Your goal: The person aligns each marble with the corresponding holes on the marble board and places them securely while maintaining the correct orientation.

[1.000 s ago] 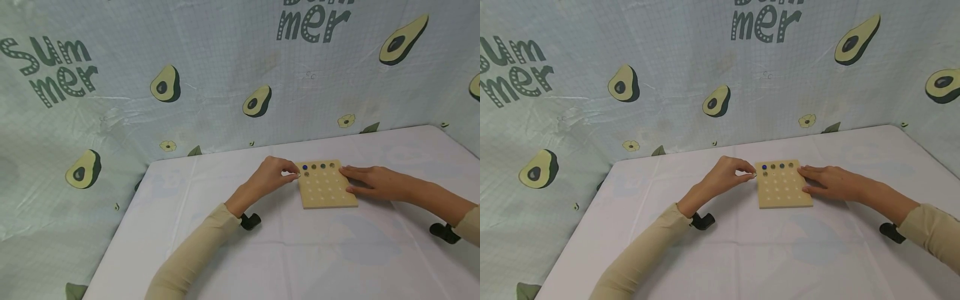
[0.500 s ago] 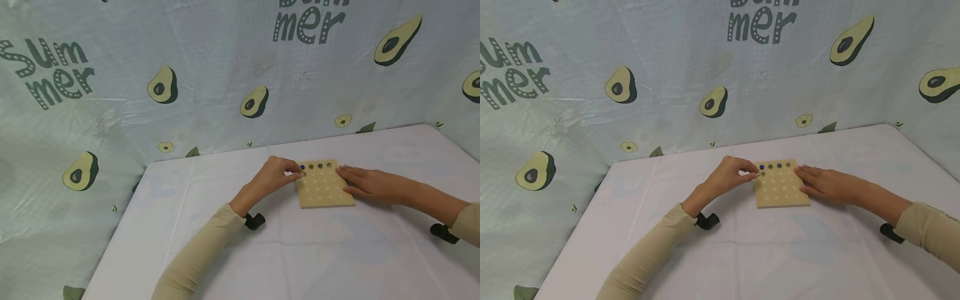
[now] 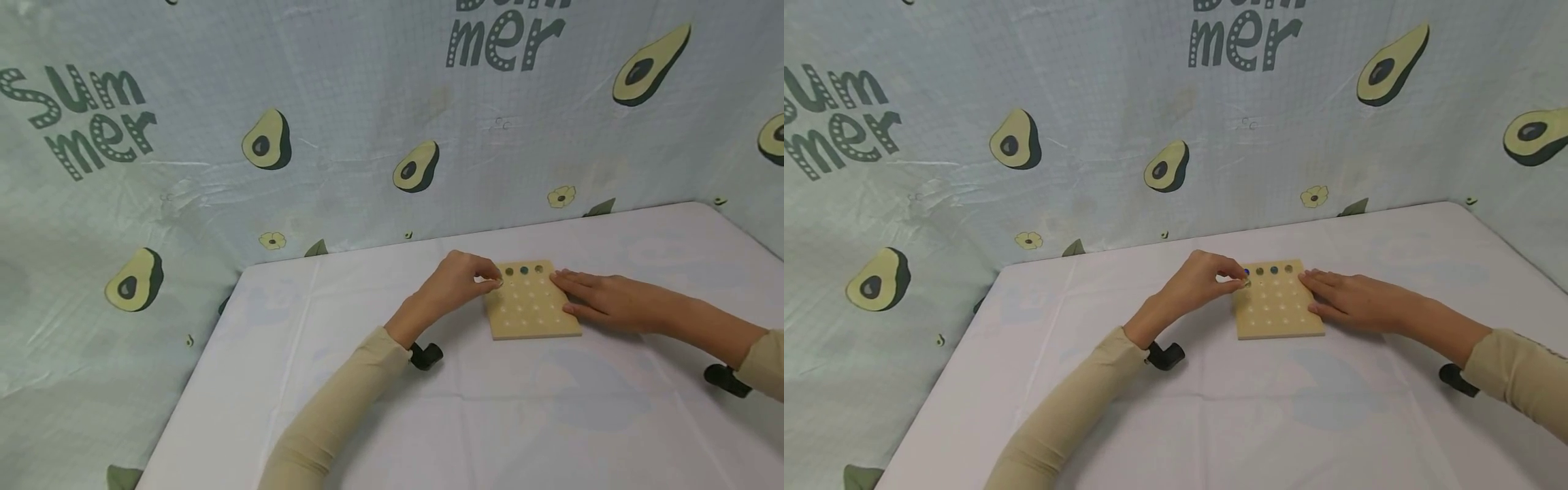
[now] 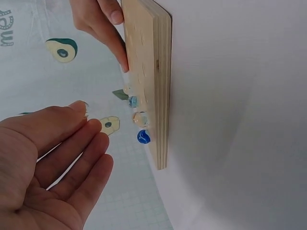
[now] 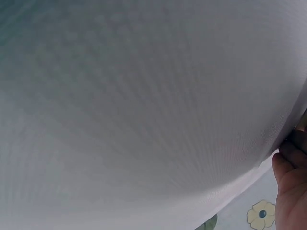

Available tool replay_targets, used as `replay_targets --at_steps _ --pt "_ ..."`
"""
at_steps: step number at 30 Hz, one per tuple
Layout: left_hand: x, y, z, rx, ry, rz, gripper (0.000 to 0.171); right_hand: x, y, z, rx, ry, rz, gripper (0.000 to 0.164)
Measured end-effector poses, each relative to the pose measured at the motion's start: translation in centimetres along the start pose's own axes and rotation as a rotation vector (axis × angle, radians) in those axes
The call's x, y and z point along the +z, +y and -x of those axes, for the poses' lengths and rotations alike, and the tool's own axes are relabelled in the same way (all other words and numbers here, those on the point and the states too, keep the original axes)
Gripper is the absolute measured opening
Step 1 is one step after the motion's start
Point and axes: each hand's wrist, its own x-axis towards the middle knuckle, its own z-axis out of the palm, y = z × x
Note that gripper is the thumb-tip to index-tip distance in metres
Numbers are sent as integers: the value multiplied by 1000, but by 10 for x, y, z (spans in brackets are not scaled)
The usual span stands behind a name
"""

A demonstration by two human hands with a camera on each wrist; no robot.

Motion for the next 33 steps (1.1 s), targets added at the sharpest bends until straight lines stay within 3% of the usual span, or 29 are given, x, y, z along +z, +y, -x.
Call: replay_targets --at_steps 9,24,33 --pt "7 3 -15 -37 -32 -95 18 -2 1 0 1 -10 -15 64" --pt "16 9 -28 -60 -9 -98 18 -5 2 -4 17 -9 -63 65" --pt "22 10 -32 -131 -13 -82 19 -5 5 -6 -13 36 -98 63"
